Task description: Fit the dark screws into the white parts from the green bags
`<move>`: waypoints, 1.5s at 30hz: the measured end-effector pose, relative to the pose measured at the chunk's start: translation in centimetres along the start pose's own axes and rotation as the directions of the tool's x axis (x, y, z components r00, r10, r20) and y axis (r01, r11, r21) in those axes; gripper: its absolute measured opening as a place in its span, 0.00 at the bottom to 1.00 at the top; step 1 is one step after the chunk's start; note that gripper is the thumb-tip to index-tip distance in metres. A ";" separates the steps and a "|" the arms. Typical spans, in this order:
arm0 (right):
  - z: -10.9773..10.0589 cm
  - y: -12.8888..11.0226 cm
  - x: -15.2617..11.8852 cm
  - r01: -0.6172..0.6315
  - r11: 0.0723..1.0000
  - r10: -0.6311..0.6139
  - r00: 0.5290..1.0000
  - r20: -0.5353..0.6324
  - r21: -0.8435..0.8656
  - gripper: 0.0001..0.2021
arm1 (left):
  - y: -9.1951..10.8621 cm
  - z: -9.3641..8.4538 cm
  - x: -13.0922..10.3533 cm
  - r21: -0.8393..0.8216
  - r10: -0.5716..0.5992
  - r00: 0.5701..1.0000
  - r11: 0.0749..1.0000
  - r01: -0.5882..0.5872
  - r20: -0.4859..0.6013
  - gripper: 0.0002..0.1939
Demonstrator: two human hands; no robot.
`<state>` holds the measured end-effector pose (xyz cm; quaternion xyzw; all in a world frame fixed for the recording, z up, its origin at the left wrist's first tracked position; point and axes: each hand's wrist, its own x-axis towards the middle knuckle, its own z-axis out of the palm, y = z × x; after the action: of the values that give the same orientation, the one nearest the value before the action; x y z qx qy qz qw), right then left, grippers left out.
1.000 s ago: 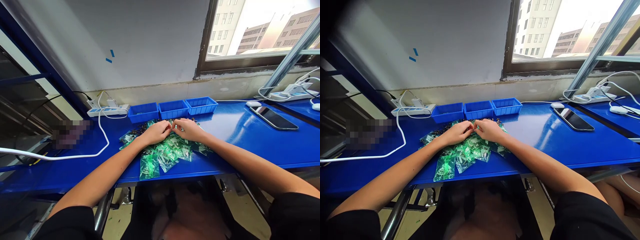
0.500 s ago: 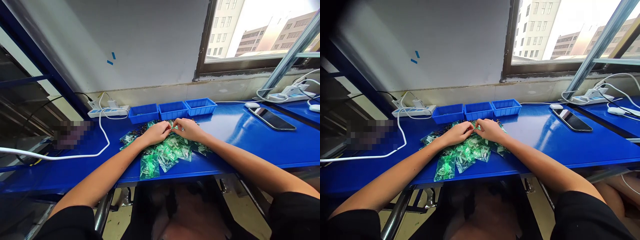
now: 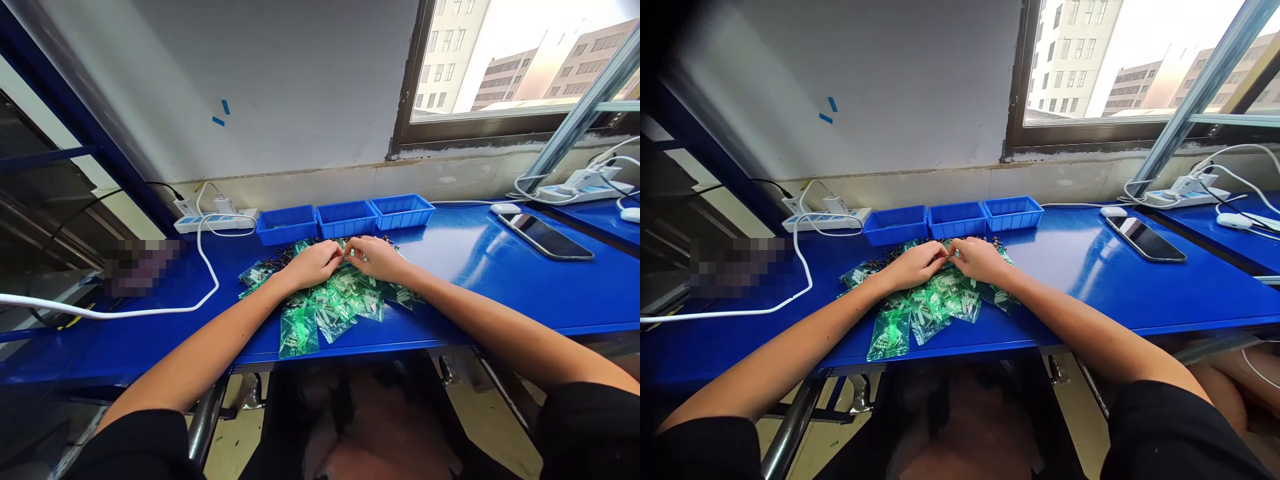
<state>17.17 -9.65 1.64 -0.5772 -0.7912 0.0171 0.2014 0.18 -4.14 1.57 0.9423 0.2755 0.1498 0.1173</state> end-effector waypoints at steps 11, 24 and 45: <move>-0.1 0.0 0.0 -0.001 1.000 0.001 1.000 0.001 -0.007 0.05 | 0.3 -0.2 -0.1 -0.042 -0.032 0.999 0.999 0.032 0.012 0.06; -0.3 -0.2 0.0 -0.002 1.000 0.003 1.000 0.017 -0.029 0.08 | 0.4 -0.2 -0.1 -0.040 -0.033 0.999 0.999 0.034 0.007 0.05; 0.1 0.2 0.0 0.036 0.999 -0.035 0.999 -0.033 0.026 0.05 | 0.1 0.1 0.0 -0.164 -0.053 0.998 0.985 0.046 -0.041 0.04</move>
<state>17.36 -9.58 1.49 -0.5606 -0.7976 0.0148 0.2220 0.29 -4.21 1.56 0.9188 0.2881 0.1902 0.1914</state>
